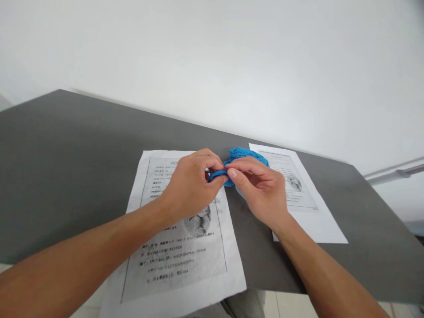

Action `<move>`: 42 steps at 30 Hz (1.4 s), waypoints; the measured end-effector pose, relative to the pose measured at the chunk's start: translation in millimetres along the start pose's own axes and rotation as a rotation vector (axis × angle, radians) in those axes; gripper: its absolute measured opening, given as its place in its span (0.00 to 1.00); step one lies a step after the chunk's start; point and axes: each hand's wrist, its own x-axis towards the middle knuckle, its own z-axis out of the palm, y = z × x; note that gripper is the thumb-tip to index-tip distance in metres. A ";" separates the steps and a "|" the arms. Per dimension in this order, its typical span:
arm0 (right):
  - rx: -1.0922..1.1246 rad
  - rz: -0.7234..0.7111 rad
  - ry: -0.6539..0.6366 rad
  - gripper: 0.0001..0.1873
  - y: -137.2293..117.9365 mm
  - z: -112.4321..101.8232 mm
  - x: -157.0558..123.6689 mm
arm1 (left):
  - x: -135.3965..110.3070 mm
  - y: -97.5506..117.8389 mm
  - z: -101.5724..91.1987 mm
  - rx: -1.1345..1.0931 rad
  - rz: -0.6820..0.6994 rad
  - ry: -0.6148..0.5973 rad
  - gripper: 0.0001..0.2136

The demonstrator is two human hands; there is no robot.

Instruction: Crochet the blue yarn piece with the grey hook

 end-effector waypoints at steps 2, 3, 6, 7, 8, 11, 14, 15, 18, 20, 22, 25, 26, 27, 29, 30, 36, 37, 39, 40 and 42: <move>0.044 0.080 0.001 0.06 0.4 -0.9 -0.7 | -0.3 1.8 0.1 -0.066 -0.047 -0.020 0.04; 0.067 0.137 0.005 0.06 1.4 -1.9 -0.7 | -0.2 2.6 0.2 -0.099 -0.077 -0.028 0.04; 0.155 0.287 0.001 0.09 5.9 -5.9 0.1 | 0.4 4.1 0.1 -0.170 -0.178 -0.053 0.04; 0.177 0.316 -0.004 0.11 7.5 -6.9 0.5 | 0.7 4.0 0.0 -0.187 -0.206 -0.063 0.04; 0.189 0.332 -0.011 0.12 9.1 -7.7 0.9 | 1.1 3.5 -0.1 -0.198 -0.228 -0.075 0.05; 0.171 0.347 -0.035 0.14 13.0 -9.3 2.2 | 2.1 -0.1 0.0 -0.192 -0.262 -0.099 0.06; 0.151 0.351 -0.048 0.16 14.0 -11.0 3.9 | 2.8 -4.2 0.8 -0.147 -0.265 -0.091 0.06; 0.149 0.343 -0.046 0.17 13.5 -11.6 4.5 | 3.0 -4.9 1.0 -0.139 -0.259 -0.085 0.06; 0.143 0.282 -0.046 0.16 9.3 -12.0 6.2 | 2.9 -3.9 0.9 -0.131 -0.235 -0.066 0.05; 0.144 0.242 -0.045 0.15 5.2 -11.0 6.6 | 2.2 -1.0 0.0 -0.146 -0.216 -0.046 0.05; 0.157 0.222 -0.032 0.13 1.6 -9.5 6.3 | 1.1 2.7 -1.3 -0.184 -0.183 -0.027 0.03; 0.232 0.226 -0.020 0.10 -1.7 -7.8 4.3 | -0.8 7.6 -2.7 -0.267 -0.118 -0.001 0.02; 0.262 0.232 -0.017 0.09 -2.3 -7.5 3.4 | -1.4 8.7 -3.0 -0.296 -0.104 0.005 0.02; 0.286 0.239 -0.016 0.09 -2.6 -7.4 2.5 | -1.9 9.6 -3.2 -0.325 -0.097 0.009 0.02; 0.307 0.253 -0.024 0.08 -2.7 -7.5 0.6 | -2.6 10.5 -3.3 -0.379 -0.100 0.010 0.02; 0.309 0.258 -0.033 0.08 -2.6 -7.8 -0.2 | -2.9 10.6 -3.4 -0.402 -0.105 0.009 0.02; 0.294 0.240 -0.064 0.08 -5.9 -9.8 -2.4 | -4.2 11.5 -4.2 -0.442 -0.110 0.002 0.02; 0.280 0.222 -0.065 0.07 -7.7 -9.5 -2.5 | -4.5 12.1 -4.4 -0.442 -0.106 0.001 0.02; 0.220 0.170 -0.056 0.05 -11.9 -8.4 -3.0 | -5.5 13.4 -4.4 -0.445 -0.100 -0.006 0.02; 0.178 0.141 -0.042 0.05 -14.2 -7.6 -3.2 | -6.0 14.1 -4.4 -0.449 -0.101 -0.010 0.02; 0.097 0.094 -0.007 0.04 -18.1 -6.1 -3.8 | -6.7 15.1 -4.3 -0.458 -0.116 -0.010 0.02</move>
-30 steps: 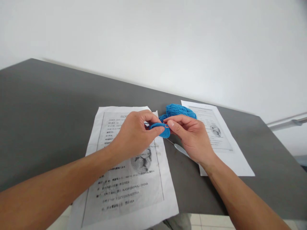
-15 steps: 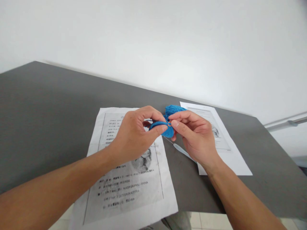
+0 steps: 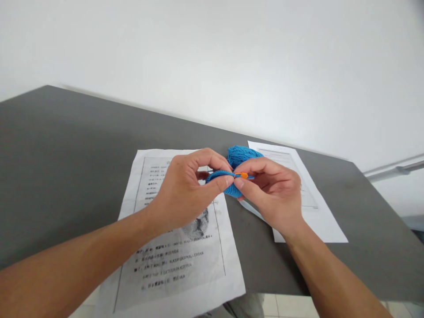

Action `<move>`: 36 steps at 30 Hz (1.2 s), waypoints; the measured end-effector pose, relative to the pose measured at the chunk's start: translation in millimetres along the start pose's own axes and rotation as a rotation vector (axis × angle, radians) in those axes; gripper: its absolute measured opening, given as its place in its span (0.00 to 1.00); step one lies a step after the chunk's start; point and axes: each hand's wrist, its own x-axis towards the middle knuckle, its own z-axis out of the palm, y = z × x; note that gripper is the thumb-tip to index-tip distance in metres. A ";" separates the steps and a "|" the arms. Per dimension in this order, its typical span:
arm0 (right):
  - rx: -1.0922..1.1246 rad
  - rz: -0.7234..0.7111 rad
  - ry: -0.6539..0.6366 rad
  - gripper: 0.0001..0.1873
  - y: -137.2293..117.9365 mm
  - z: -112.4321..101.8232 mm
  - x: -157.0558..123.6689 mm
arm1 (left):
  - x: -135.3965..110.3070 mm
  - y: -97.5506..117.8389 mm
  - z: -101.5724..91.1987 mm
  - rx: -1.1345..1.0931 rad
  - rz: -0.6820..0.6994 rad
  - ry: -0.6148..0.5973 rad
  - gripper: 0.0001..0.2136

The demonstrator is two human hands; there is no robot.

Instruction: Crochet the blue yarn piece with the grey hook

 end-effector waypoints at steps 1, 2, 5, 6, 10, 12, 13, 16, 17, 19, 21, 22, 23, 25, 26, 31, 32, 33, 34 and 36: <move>-0.029 -0.012 0.018 0.04 -1.4 0.6 -0.4 | 0.0 0.4 -0.1 -0.013 -0.013 0.003 0.02; -0.046 -0.018 0.031 0.04 -2.4 1.0 -0.8 | 0.3 0.8 -0.4 -0.039 -0.027 0.006 0.03; -0.056 -0.012 0.053 0.05 -3.4 0.7 -1.3 | 3.6 2.5 -3.5 -0.186 -0.088 0.018 0.05; -0.053 -0.008 0.057 0.05 -3.2 0.5 -1.3 | 5.4 3.0 -4.9 -0.242 -0.113 0.029 0.04; -0.058 0.016 0.042 0.05 -2.4 1.0 -0.7 | 14.9 3.9 -11.7 -0.311 -0.179 0.144 0.04; -0.066 0.031 0.037 0.04 -2.4 1.6 0.0 | 20.0 3.2 -16.3 -0.290 -0.163 0.205 0.05; -0.066 0.039 0.037 0.04 -2.4 1.7 0.4 | 22.5 2.8 -19.2 -0.277 -0.159 0.212 0.06; -0.061 0.066 0.040 0.03 -1.7 0.5 2.5 | 28.6 2.5 -29.3 -0.224 -0.220 0.109 0.05; -0.060 0.071 0.045 0.03 -1.0 -0.2 3.4 | 29.8 2.7 -32.2 -0.191 -0.231 0.067 0.04; -0.056 0.066 0.066 0.03 0.8 -1.6 4.9 | 30.0 3.4 -34.9 -0.043 -0.194 0.054 0.03; -0.039 0.047 0.091 0.03 2.6 -2.0 5.7 | 26.9 4.0 -32.4 0.132 -0.089 0.123 0.05; -0.026 0.037 0.101 0.04 3.4 -1.7 5.7 | 24.2 4.1 -29.3 0.158 -0.027 0.117 0.07; -0.012 0.028 0.110 0.04 3.8 -1.1 5.3 | 21.0 4.0 -25.3 0.148 0.030 0.066 0.08; 0.022 0.009 0.123 0.04 4.1 0.7 3.7 | 13.7 2.9 -16.0 0.110 0.089 -0.027 0.09; 0.040 0.001 0.125 0.04 4.0 1.7 2.7 | 10.2 2.1 -11.4 0.105 0.104 -0.055 0.08; 0.108 -0.025 0.064 0.04 4.4 4.5 -2.3 | 0.6 1.7 2.6 0.011 0.007 0.007 0.03; 0.113 -0.033 0.053 0.04 5.0 4.4 -3.0 | 0.3 2.9 3.4 -0.015 -0.017 0.016 0.03; 0.116 -0.050 0.049 0.04 5.7 4.2 -3.6 | 0.3 4.4 3.7 -0.039 -0.036 0.021 0.02; 0.113 -0.073 0.055 0.05 6.4 3.8 -4.1 | 0.5 6.1 3.7 -0.061 -0.054 0.021 0.02; 0.083 -0.131 0.075 0.08 7.3 2.7 -5.0 | 1.0 9.3 3.6 -0.103 -0.100 0.018 0.02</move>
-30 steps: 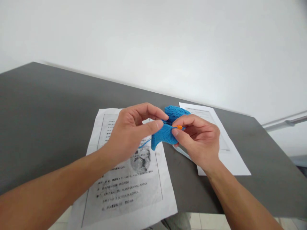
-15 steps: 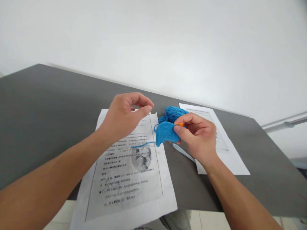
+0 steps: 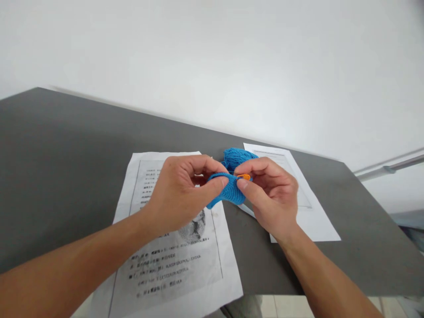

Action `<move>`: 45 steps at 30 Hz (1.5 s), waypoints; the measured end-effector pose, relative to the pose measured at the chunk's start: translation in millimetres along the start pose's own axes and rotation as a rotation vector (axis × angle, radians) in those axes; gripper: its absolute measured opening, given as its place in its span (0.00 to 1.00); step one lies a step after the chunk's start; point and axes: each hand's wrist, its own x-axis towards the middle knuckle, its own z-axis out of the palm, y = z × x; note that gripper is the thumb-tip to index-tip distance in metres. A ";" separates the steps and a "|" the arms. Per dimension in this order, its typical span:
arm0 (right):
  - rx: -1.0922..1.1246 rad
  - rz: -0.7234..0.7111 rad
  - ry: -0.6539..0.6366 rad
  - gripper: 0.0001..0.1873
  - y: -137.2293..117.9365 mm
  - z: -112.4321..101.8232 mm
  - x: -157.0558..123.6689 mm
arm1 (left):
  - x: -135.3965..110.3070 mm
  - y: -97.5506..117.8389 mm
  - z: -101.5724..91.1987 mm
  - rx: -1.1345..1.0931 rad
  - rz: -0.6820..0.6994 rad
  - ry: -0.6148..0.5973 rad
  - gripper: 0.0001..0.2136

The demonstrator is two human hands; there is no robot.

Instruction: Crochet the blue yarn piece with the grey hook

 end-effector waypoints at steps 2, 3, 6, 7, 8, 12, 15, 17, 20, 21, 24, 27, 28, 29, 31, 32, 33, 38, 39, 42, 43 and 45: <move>-0.044 -0.046 0.002 0.10 -0.1 -1.1 -0.4 | 0.3 2.1 0.4 -0.045 -0.065 -0.012 0.01; -0.061 -0.054 -0.007 0.09 -0.4 -1.4 -0.4 | 0.4 2.6 0.7 -0.067 -0.093 -0.019 0.01; -0.069 -0.037 -0.033 0.08 -1.7 -1.6 0.5 | 1.0 1.8 1.5 -0.117 -0.137 -0.029 0.01; -0.066 -0.028 -0.034 0.07 -2.1 -1.2 1.0 | 1.0 1.1 1.7 -0.126 -0.144 -0.029 0.01; -0.064 -0.020 -0.031 0.07 -2.6 -0.8 1.5 | 1.0 0.4 1.7 -0.133 -0.149 -0.030 0.01; -0.077 0.010 -0.009 0.06 -5.0 1.6 2.6 | 0.2 -1.6 1.3 -0.150 -0.163 -0.031 0.01; -0.101 0.031 -0.001 0.05 -7.3 2.4 2.5 | -0.2 -1.7 1.6 -0.168 -0.172 -0.041 0.00; -0.115 0.042 0.001 0.05 -8.3 2.2 2.2 | -0.1 -1.6 1.9 -0.183 -0.180 -0.049 0.00; -0.119 0.054 -0.005 0.05 -8.6 1.8 1.7 | 0.0 -2.1 1.5 -0.192 -0.184 -0.057 0.00; -0.116 0.055 -0.006 0.05 -8.4 1.7 1.7 | 0.0 -2.5 1.2 -0.189 -0.184 -0.058 0.00; -0.097 0.045 -0.004 0.04 -7.8 2.0 1.7 | -0.4 -3.7 0.2 -0.176 -0.178 -0.058 0.01; -0.104 0.030 -0.003 0.03 -7.9 2.5 2.1 | -0.7 -3.3 0.3 -0.160 -0.179 -0.056 0.01; -0.111 0.029 -0.003 0.03 -8.1 2.7 2.2 | -0.8 -2.8 0.5 -0.153 -0.182 -0.055 0.01; -0.119 0.028 -0.003 0.04 -8.3 2.8 2.3 | -0.9 -2.2 0.7 -0.144 -0.185 -0.056 0.01; -0.131 0.029 -0.003 0.04 -8.6 2.9 2.5 | -1.1 -1.0 1.0 -0.128 -0.189 -0.055 0.01; -0.135 0.030 -0.002 0.04 -8.7 2.8 2.5 | -1.2 -0.5 1.1 -0.123 -0.190 -0.056 0.01; -0.139 0.031 -0.003 0.04 -8.7 2.7 2.5 | -1.3 -0.1 1.1 -0.121 -0.191 -0.054 0.01; -0.155 0.028 -0.011 0.04 -8.7 2.3 2.3 | -1.8 1.0 1.4 -0.135 -0.197 -0.064 0.01; -0.157 0.029 -0.011 0.04 -8.9 2.4 2.2 | -1.7 1.2 1.5 -0.140 -0.201 -0.066 0.01; -0.160 0.033 -0.009 0.04 -9.4 3.0 2.0 | -1.2 1.8 2.0 -0.149 -0.205 -0.070 0.01; -0.163 0.033 -0.008 0.04 -9.4 3.2 2.0 | -1.0 2.1 2.1 -0.149 -0.206 -0.070 0.01; -0.169 0.028 -0.009 0.04 -9.3 3.4 1.8 | -0.7 2.8 2.0 -0.146 -0.208 -0.070 0.01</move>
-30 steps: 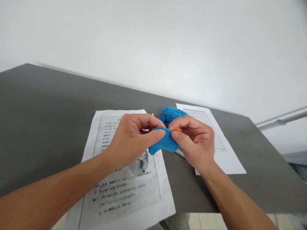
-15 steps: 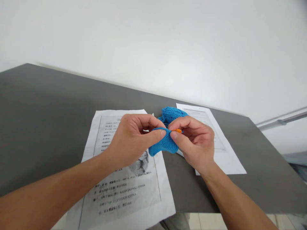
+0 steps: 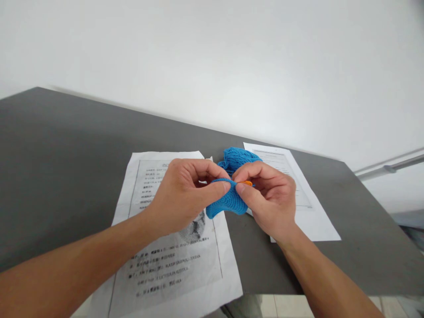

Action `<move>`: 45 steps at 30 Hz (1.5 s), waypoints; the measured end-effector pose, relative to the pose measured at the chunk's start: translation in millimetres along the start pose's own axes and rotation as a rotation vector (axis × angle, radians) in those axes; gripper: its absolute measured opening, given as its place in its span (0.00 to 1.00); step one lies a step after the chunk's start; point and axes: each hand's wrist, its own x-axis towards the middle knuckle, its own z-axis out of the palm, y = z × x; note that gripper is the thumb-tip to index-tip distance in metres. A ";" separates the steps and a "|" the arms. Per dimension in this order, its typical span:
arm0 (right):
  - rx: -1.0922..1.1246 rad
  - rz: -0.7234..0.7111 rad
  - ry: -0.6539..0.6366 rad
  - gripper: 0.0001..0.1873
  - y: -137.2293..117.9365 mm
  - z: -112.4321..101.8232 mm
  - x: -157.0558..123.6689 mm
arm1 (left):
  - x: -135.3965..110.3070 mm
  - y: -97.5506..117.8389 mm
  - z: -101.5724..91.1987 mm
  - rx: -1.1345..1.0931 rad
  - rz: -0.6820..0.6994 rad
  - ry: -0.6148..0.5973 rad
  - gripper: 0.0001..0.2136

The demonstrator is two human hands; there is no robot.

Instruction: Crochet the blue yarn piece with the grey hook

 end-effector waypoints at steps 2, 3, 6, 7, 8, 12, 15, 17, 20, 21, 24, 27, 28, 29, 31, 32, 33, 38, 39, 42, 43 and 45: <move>-0.001 -0.006 -0.004 0.04 0.5 -0.1 -0.1 | -0.1 0.6 -0.2 0.005 -0.002 -0.001 0.01; 0.001 -0.010 -0.006 0.04 0.9 -0.2 -0.2 | -0.2 0.8 -0.4 0.008 -0.001 0.001 0.01; 0.012 -0.024 -0.008 0.04 1.9 -0.6 -0.4 | -0.5 1.2 -0.8 0.017 -0.004 0.006 0.02; 0.016 -0.028 -0.008 0.04 2.1 -0.6 -0.5 | -0.4 1.3 -0.8 0.021 -0.005 0.006 0.02; 0.020 -0.032 -0.008 0.04 2.3 -0.6 -0.6 | -0.2 1.4 -0.7 0.023 -0.005 0.006 0.02; 0.026 -0.033 -0.005 0.04 2.3 -0.4 -0.8 | 0.2 2.4 0.3 0.040 -0.001 0.010 0.02; 0.025 -0.032 -0.004 0.04 2.0 -0.6 -0.8 | -0.4 3.3 1.1 0.052 0.002 0.014 0.02; 0.022 -0.029 -0.006 0.04 2.0 -0.6 -0.6 | -0.9 3.8 1.4 0.057 0.011 0.014 0.02; 0.017 -0.022 -0.008 0.04 2.3 0.1 -0.7 | -1.1 3.1 1.5 0.066 0.021 0.008 0.02; 0.014 -0.023 -0.007 0.04 2.4 0.4 -0.8 | -1.0 2.5 1.5 0.067 0.024 0.005 0.02; 0.002 -0.037 0.003 0.05 1.9 0.9 -0.8 | -0.6 -0.2 0.6 0.075 0.048 -0.005 0.02; -0.015 -0.055 0.033 0.05 0.9 0.2 0.0 | -1.4 -2.7 -1.0 0.108 0.069 -0.031 0.04; -0.020 -0.057 0.046 0.05 0.7 -0.1 0.4 | -1.9 -3.3 -1.6 0.128 0.063 -0.041 0.04; -0.025 -0.058 0.060 0.05 0.6 -0.4 0.8 | -2.6 -3.8 -2.0 0.153 0.056 -0.047 0.05; -0.031 -0.055 0.077 0.05 0.7 -0.7 1.5 | -3.8 -4.6 -2.5 0.197 0.057 -0.039 0.06; -0.032 -0.050 0.079 0.05 0.9 -0.7 1.7 | -4.2 -5.0 -2.7 0.212 0.067 -0.029 0.06; -0.030 -0.045 0.078 0.05 1.1 -0.5 1.8 | -4.4 -5.3 -2.7 0.218 0.081 -0.021 0.06; 0.021 -0.001 0.062 0.04 2.5 0.8 1.2 | -3.4 -6.2 -2.5 0.200 0.096 -0.025 0.07; 0.033 0.011 0.057 0.04 2.8 0.9 1.0 | -3.1 -5.9 -2.4 0.195 0.090 -0.028 0.07; 0.058 0.043 0.042 0.03 3.9 0.6 0.1 | -2.5 -4.5 -1.4 0.191 0.063 -0.035 0.08; 0.065 0.052 0.038 0.03 4.2 0.4 -0.2 | -2.4 -3.9 -1.1 0.190 0.056 -0.039 0.08; 0.081 0.066 0.031 0.03 4.7 0.1 -0.7 | -2.4 -2.9 -0.6 0.185 0.048 -0.046 0.08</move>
